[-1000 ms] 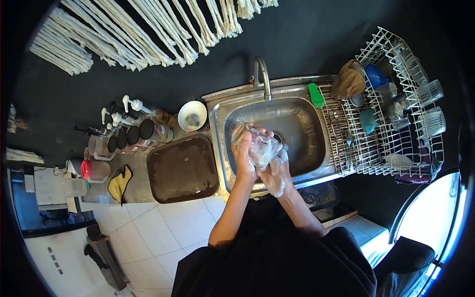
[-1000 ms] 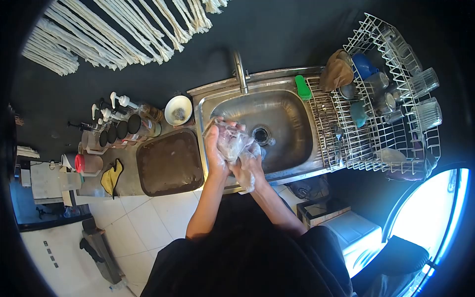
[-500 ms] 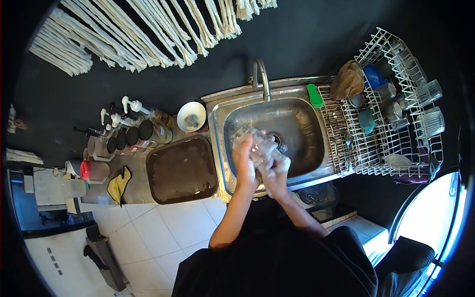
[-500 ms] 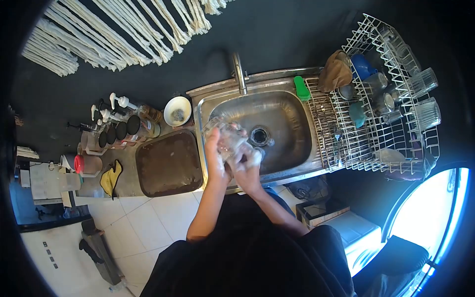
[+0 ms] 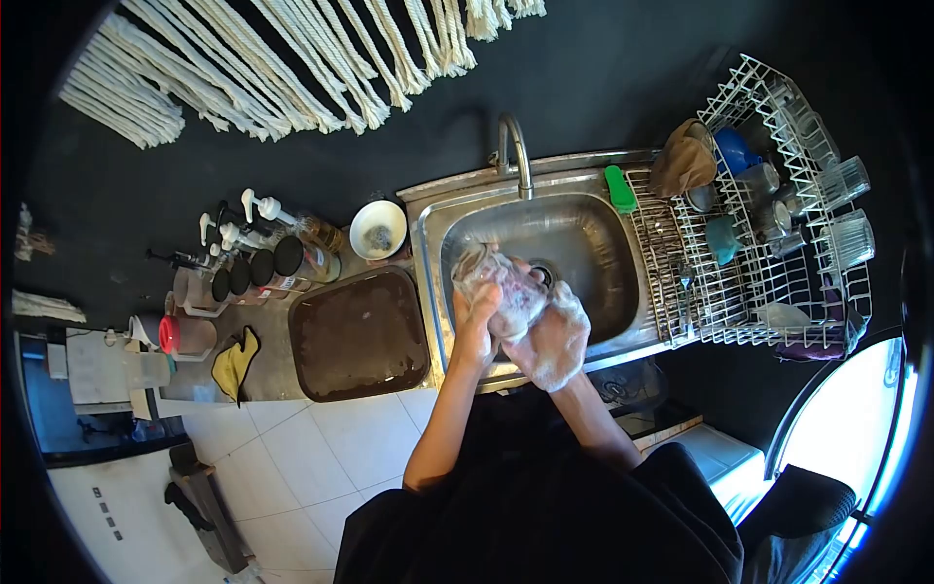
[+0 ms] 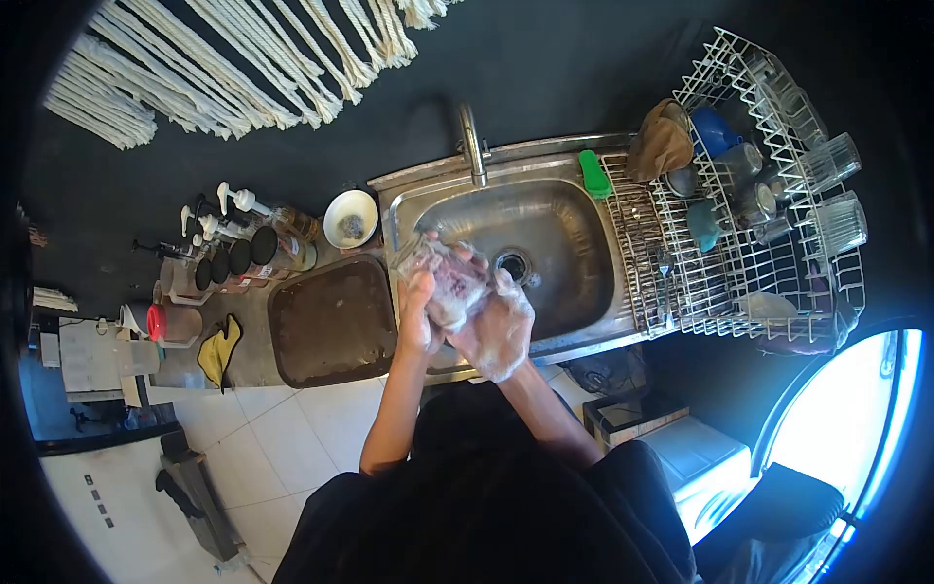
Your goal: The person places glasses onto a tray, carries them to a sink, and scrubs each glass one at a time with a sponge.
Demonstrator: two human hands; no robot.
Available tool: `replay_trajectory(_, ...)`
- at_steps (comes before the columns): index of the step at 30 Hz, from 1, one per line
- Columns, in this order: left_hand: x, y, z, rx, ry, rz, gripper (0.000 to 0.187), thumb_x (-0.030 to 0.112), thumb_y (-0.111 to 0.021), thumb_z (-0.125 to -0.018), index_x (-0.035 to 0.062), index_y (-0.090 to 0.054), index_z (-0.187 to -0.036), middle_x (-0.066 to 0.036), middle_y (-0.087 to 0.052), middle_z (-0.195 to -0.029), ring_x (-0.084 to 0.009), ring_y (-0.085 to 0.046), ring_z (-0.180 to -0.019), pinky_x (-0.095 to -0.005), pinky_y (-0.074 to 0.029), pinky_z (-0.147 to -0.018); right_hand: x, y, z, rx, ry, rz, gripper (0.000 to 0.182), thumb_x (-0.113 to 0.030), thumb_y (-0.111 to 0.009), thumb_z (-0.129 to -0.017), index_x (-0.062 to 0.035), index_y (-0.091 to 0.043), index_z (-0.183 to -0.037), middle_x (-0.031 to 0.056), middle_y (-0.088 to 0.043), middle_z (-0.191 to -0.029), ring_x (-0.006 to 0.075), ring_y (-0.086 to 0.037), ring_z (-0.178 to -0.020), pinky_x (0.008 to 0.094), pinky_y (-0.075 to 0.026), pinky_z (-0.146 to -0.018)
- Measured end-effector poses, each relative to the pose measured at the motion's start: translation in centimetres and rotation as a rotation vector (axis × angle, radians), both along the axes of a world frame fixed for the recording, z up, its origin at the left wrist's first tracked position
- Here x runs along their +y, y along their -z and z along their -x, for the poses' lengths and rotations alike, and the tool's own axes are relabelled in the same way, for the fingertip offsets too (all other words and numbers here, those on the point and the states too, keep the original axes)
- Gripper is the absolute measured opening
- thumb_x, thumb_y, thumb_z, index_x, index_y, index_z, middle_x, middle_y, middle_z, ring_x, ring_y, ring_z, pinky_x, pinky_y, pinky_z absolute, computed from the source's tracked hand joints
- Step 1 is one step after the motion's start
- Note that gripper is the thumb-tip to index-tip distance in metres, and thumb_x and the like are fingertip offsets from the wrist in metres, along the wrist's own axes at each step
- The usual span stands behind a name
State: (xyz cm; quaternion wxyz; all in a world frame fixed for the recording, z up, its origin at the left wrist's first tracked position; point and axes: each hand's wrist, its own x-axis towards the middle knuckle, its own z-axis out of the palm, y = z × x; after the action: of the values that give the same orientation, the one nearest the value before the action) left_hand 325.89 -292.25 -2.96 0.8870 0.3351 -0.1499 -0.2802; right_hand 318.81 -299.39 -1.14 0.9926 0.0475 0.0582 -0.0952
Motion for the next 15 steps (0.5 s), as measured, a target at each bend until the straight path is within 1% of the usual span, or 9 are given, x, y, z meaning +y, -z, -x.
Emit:
replay_trajectory(2, -0.1, 0.7, 0.2, 0.053, 0.0, 0.084, 0.062, 0.031, -0.067, -0.079, 0.0048, -0.036, -0.126, -0.018, -0.058, -0.102, -0.032, -0.06, -0.095, -0.0425, -0.051, -0.082, 0.4, -0.5, -0.3, -0.012, -0.007, -0.026, 0.04, -0.022, -0.06, -0.081, -0.0099, -0.049, -0.117, 0.0081, -0.053, -0.117, 0.0246, -0.05, -0.111, 0.0387, -0.045, -0.09)
replay_trajectory(3, -0.1, 1.2, 0.3, 0.108, -0.003, 0.164, 0.062, 0.031, -0.067, -0.079, 0.0041, -0.036, -0.126, -0.018, -0.058, -0.102, -0.0318, -0.06, -0.094, -0.0423, -0.051, -0.082, 0.8, -0.1, -0.5, -0.004, 0.019, 0.051, 0.037, -0.023, -0.062, -0.081, -0.0122, -0.051, -0.114, 0.0045, -0.052, -0.118, 0.0227, -0.05, -0.111, 0.0361, -0.044, -0.091)
replay_trajectory(5, -0.2, 2.1, 0.0, 0.003, -0.02, 0.103, 0.061, 0.035, -0.063, -0.082, 0.0058, -0.034, -0.127, -0.017, -0.057, -0.104, -0.0321, -0.058, -0.095, -0.0421, -0.049, -0.08, 1.1, 0.7, -0.9, -0.002, 0.048, 0.132, 0.034, -0.025, -0.064, -0.081, -0.0146, -0.053, -0.111, 0.0008, -0.051, -0.119, 0.0208, -0.05, -0.112, 0.0334, -0.043, -0.093)
replay_trajectory(7, -0.6, 1.8, 0.7, -0.13, -0.191, -0.094, 0.062, 0.036, -0.063, -0.081, 0.0048, -0.035, -0.127, -0.017, -0.057, -0.103, -0.0308, -0.059, -0.092, -0.041, -0.05, -0.079, 1.5, 2.4, -1.0, 0.183, 0.033, 0.335, 0.039, -0.019, -0.067, -0.079, -0.016, -0.051, -0.114, 0.0, -0.052, -0.117, 0.0189, -0.049, -0.112, 0.0321, -0.041, -0.095)
replay_trajectory(8, -0.7, 2.0, 0.8, -0.153, -0.227, -0.1, 0.057, 0.034, -0.059, -0.085, 0.0039, -0.035, -0.127, -0.017, -0.058, -0.102, -0.0297, -0.06, -0.09, -0.0402, -0.05, -0.078, 1.9, 5.2, -1.2, 0.357, 0.164, 1.034, 0.041, -0.019, -0.067, -0.08, -0.013, -0.051, -0.117, 0.0006, -0.053, -0.115, 0.0175, -0.051, -0.109, 0.0308, -0.042, -0.094)
replay_trajectory(9, -0.8, 2.1, 0.8, -0.151, -0.229, -0.098, 0.057, 0.034, -0.059, -0.085, 0.0039, -0.035, -0.127, -0.017, -0.058, -0.102, -0.0297, -0.06, -0.09, -0.0402, -0.05, -0.078, 1.8, 4.0, -1.2, 0.358, 0.161, 1.036, 0.041, -0.019, -0.067, -0.08, -0.013, -0.051, -0.117, 0.0006, -0.053, -0.115, 0.0175, -0.051, -0.109, 0.0308, -0.042, -0.094)
replay_trajectory(11, -1.0, 2.3, 0.9, -0.048, -0.302, -0.104, 0.052, 0.03, -0.054, -0.088, 0.0037, -0.034, -0.128, -0.017, -0.058, -0.102, -0.0296, -0.06, -0.09, -0.0403, -0.05, -0.078, 1.5, 0.5, -1.4, 0.323, 0.048, 0.571, 0.041, -0.018, -0.066, -0.082, -0.0089, -0.05, -0.118, 0.0028, -0.053, -0.117, 0.0171, -0.052, -0.108, 0.0305, -0.044, -0.092)
replay_trajectory(12, -1.1, 2.2, 1.0, -0.009, -0.31, -0.107, 0.049, 0.03, -0.049, -0.091, 0.0047, -0.033, -0.129, -0.017, -0.058, -0.102, -0.0305, -0.06, -0.091, -0.0415, -0.05, -0.08, 1.8, 1.2, -1.7, 0.364, 0.136, 0.547, 0.038, -0.012, -0.066, -0.081, -0.0032, -0.052, -0.115, 0.0076, -0.056, -0.116, 0.0206, -0.054, -0.107, 0.034, -0.046, -0.09)
replay_trajectory(15, -1.0, 2.8, 0.7, 0.1, -0.251, -0.008, 0.055, 0.039, -0.049, -0.09, 0.0074, -0.031, -0.131, -0.017, -0.058, -0.103, -0.032, -0.059, -0.094, -0.046, -0.045, -0.089, 1.8, 1.4, -1.0, 0.408, 0.188, 0.643, 0.042, -0.016, -0.068, -0.08, -0.0042, -0.051, -0.117, 0.0059, -0.055, -0.118, 0.0199, -0.054, -0.107, 0.0343, -0.046, -0.091)
